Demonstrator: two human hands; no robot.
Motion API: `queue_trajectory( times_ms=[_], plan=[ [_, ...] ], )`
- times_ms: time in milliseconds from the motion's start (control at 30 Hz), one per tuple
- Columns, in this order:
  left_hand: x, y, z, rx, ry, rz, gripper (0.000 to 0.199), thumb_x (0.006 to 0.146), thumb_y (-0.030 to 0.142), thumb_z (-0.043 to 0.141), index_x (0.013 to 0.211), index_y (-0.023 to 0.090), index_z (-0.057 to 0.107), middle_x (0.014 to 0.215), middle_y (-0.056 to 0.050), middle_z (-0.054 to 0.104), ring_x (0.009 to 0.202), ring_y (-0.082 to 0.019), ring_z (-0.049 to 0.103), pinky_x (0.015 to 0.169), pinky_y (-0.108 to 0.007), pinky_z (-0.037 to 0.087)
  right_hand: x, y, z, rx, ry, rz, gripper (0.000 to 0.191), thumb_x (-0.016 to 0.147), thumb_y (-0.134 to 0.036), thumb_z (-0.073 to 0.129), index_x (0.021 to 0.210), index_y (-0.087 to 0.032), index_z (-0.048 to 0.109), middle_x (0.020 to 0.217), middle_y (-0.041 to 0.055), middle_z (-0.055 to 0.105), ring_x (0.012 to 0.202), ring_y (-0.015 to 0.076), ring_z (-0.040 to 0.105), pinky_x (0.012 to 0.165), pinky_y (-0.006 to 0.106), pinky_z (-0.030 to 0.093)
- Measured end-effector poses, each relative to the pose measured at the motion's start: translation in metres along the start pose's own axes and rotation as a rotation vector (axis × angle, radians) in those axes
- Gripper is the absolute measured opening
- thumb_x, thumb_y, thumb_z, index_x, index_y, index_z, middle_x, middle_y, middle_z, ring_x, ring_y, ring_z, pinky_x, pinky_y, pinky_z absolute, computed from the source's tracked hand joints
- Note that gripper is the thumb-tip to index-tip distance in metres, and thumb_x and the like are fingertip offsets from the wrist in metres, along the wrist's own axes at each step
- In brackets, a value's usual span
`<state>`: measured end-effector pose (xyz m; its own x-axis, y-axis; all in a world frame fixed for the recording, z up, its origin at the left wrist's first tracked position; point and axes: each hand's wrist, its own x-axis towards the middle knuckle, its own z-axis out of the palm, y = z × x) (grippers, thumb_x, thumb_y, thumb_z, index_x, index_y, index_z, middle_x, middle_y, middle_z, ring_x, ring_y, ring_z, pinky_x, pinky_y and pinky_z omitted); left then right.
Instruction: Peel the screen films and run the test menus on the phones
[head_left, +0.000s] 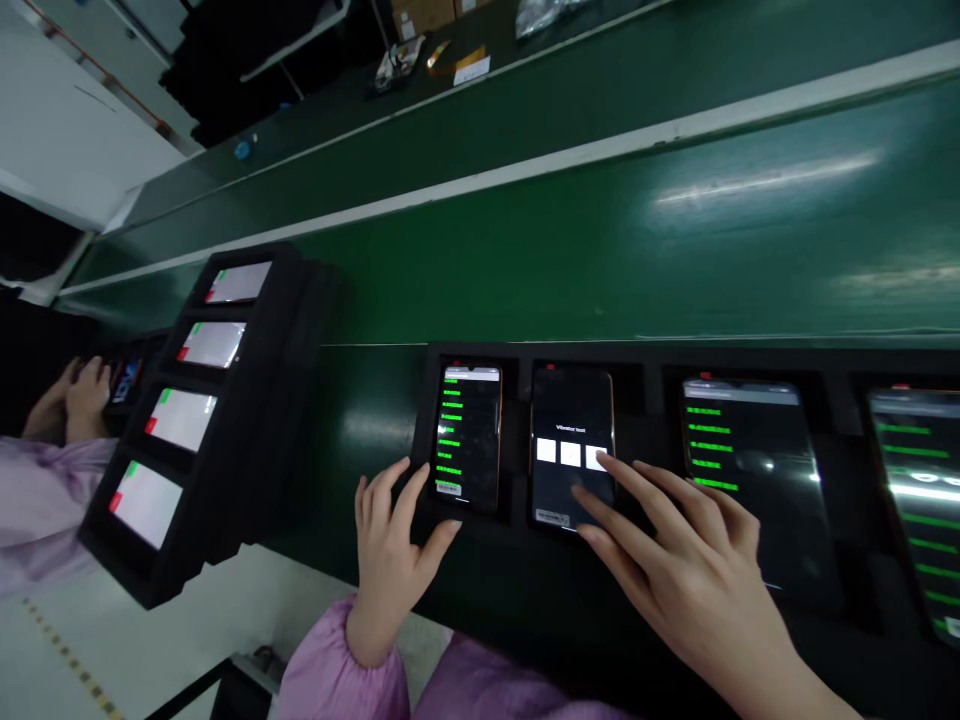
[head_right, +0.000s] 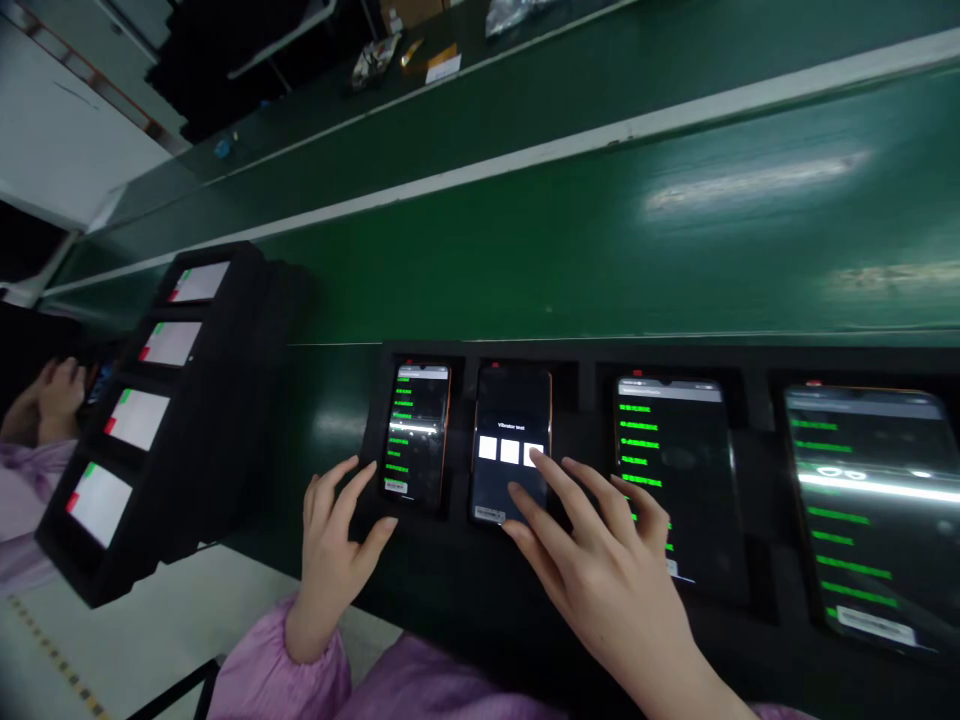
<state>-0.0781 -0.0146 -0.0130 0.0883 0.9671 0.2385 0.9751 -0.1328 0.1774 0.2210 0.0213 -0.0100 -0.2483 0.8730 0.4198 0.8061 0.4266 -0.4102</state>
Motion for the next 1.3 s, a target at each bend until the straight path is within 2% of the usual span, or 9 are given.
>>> queue_trajectory(
  times_ms=[267,400,533,700,767,900,1033,1133,1300],
  plan=[
    [0.016,0.012,0.000,0.074,-0.021,0.016,0.052,0.106,0.060,0.048,0.148,0.033,0.061,0.158,-0.014,0.050,0.144,-0.038,0.047,0.123,-0.077,0.024,0.001,0.000,0.004,-0.041,0.009,-0.014,0.033,0.112,-0.039,0.051,0.113,-0.023,0.079,0.138,0.0104,0.071,0.123,0.0335,0.066,0.102,0.052,0.038],
    [0.019,0.023,-0.001,-0.061,0.128,0.065,0.055,0.106,0.061,0.046,0.146,0.025,0.060,0.149,-0.016,0.055,0.141,-0.033,0.051,0.130,-0.065,0.021,-0.002,0.004,-0.002,-0.017,0.022,-0.025,0.027,0.111,-0.036,0.054,0.115,-0.023,0.078,0.138,0.0104,0.070,0.122,0.0305,0.065,0.103,0.049,0.040],
    [0.024,0.038,0.004,-0.091,0.092,0.221,0.051,0.106,0.056,0.053,0.141,0.020,0.061,0.141,-0.014,0.060,0.135,-0.028,0.055,0.134,-0.052,0.013,0.003,0.004,-0.009,-0.032,0.059,-0.008,0.024,0.109,-0.034,0.059,0.125,-0.024,0.074,0.141,0.0121,0.068,0.124,0.0288,0.063,0.104,0.047,0.041],
    [0.033,0.053,0.007,-0.073,0.084,0.287,0.049,0.104,0.054,0.057,0.137,0.019,0.064,0.139,-0.014,0.063,0.134,-0.028,0.055,0.135,-0.052,0.013,0.025,-0.002,0.002,-0.144,-0.068,-0.044,0.040,0.108,-0.056,0.055,0.134,-0.030,0.072,0.162,0.0107,0.051,0.136,0.0353,0.054,0.110,0.058,0.032],
    [0.034,0.055,0.007,-0.074,0.084,0.306,0.048,0.104,0.053,0.058,0.137,0.018,0.065,0.138,-0.014,0.064,0.134,-0.028,0.055,0.135,-0.053,0.013,0.026,0.002,-0.005,-0.127,-0.037,-0.047,0.043,0.110,-0.059,0.048,0.128,-0.029,0.073,0.162,0.0087,0.051,0.135,0.0350,0.055,0.111,0.059,0.031],
    [0.028,0.061,0.008,-0.091,0.060,0.329,0.046,0.104,0.052,0.060,0.136,0.019,0.066,0.137,-0.014,0.064,0.136,-0.029,0.054,0.135,-0.056,0.012,0.000,0.027,-0.045,-0.103,0.126,0.010,0.034,0.112,-0.038,0.050,0.142,-0.033,0.065,0.154,0.0078,0.058,0.129,0.0377,0.059,0.104,0.058,0.038],
    [0.026,0.073,0.012,-0.085,0.050,0.303,0.044,0.103,0.054,0.059,0.133,0.023,0.070,0.139,-0.013,0.064,0.137,-0.031,0.052,0.135,-0.060,0.007,-0.041,0.059,-0.077,-0.139,0.152,0.130,0.063,0.107,-0.017,0.050,0.159,-0.052,0.047,0.146,0.0012,0.062,0.122,0.0382,0.063,0.099,0.059,0.048],
    [0.029,0.084,0.014,-0.102,0.054,0.285,0.042,0.104,0.055,0.057,0.129,0.026,0.073,0.139,-0.012,0.065,0.137,-0.030,0.052,0.135,-0.059,0.005,-0.064,0.075,-0.079,-0.171,0.167,0.142,0.064,0.105,-0.017,0.052,0.158,-0.054,0.047,0.139,0.0003,0.066,0.113,0.0368,0.067,0.092,0.059,0.053],
    [0.035,0.091,0.012,-0.090,0.068,0.322,0.041,0.105,0.053,0.057,0.131,0.025,0.072,0.138,-0.012,0.064,0.136,-0.029,0.053,0.135,-0.058,0.007,-0.077,0.086,-0.071,-0.138,0.152,0.162,0.050,0.105,-0.015,0.051,0.145,-0.042,0.064,0.138,0.0030,0.067,0.116,0.0358,0.067,0.094,0.058,0.054]
  ],
)
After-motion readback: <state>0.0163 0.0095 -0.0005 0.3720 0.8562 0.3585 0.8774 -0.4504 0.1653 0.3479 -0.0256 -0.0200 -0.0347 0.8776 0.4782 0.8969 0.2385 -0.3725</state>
